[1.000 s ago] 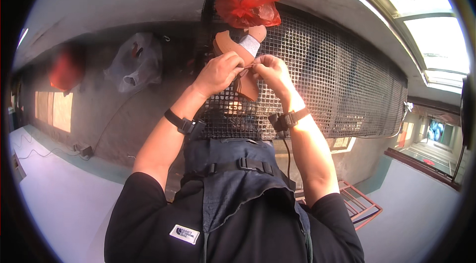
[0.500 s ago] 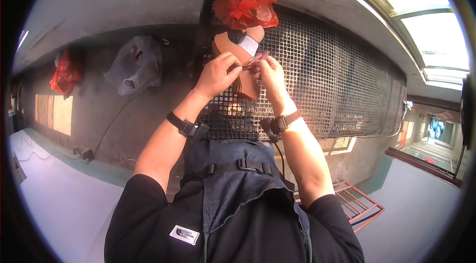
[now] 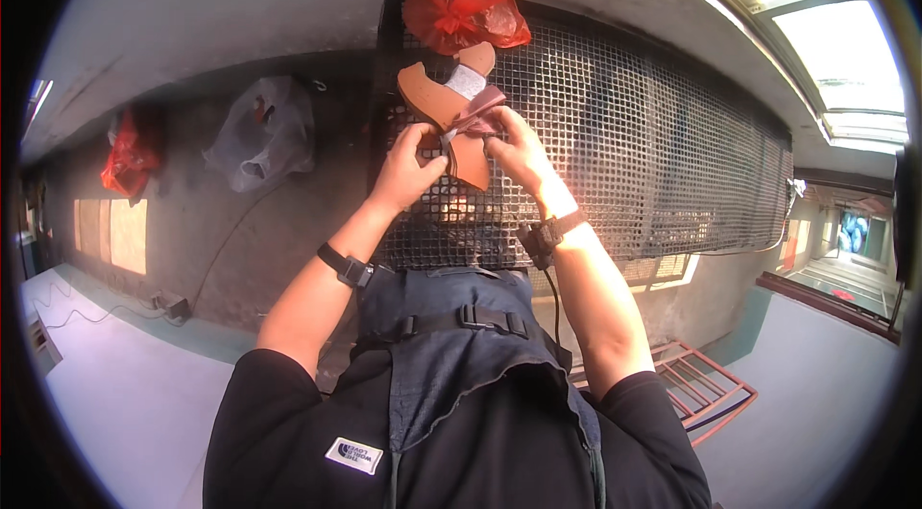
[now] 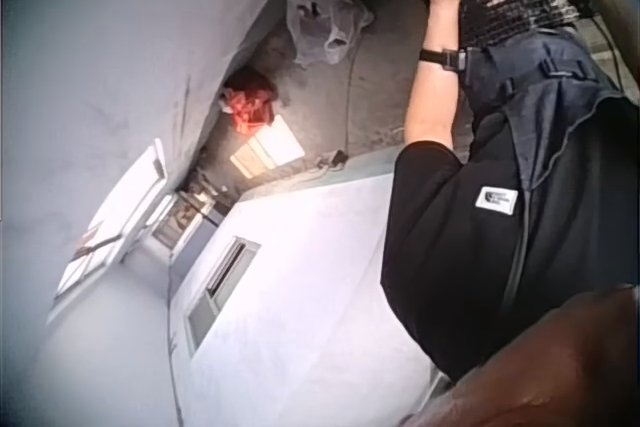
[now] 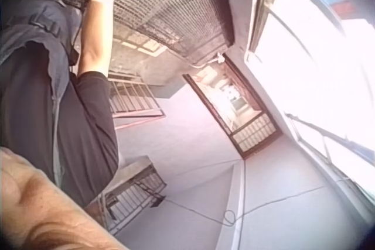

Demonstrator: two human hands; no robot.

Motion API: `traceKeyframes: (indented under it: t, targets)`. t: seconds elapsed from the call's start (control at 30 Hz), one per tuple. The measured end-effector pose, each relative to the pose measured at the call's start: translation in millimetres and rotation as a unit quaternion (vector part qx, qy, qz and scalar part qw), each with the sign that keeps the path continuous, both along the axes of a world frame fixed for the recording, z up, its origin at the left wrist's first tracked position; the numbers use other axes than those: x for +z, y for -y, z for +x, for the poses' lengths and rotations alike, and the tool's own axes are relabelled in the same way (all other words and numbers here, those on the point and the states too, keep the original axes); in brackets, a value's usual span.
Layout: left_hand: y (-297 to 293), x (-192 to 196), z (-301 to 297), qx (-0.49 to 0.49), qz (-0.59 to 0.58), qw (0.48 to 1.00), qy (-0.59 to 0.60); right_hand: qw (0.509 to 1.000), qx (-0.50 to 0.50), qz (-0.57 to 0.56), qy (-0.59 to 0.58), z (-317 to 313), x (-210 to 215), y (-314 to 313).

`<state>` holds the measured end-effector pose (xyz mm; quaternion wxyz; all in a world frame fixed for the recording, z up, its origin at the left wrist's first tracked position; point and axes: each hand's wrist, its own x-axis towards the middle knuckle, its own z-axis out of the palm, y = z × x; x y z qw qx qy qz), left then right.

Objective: Picking up shoe upper components from a pile and plastic bag, sorting them, and laying them out on a metal mesh rack.

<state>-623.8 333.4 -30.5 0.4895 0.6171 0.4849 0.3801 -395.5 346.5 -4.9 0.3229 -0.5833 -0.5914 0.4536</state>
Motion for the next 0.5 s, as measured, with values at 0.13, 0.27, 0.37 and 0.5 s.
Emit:
traceKeyframes:
  t: [0.13, 0.27, 0.37, 0.5]
  targets:
    - [-5.0, -1.9, 5.3, 0.01, 0.016, 0.997, -0.071, 0.989, 0.05, 0.094, 0.107, 3.4, 6.8, -6.5]
    - [-15.8, -0.7, -2.9, -0.011, 0.012, 0.999, -0.027, 0.966, 0.028, 0.128, 0.223, -3.2, 22.4, -7.6]
    - [-23.2, -6.8, -8.5, -0.008, -0.076, 0.995, 0.059, 0.966, -0.005, 0.138, 0.217, -15.0, 20.4, -10.3]
    - [-38.1, 11.1, -18.9, -0.061, -0.062, 0.996, 0.019, 0.979, -0.053, 0.122, 0.158, -25.7, 11.0, -2.8]
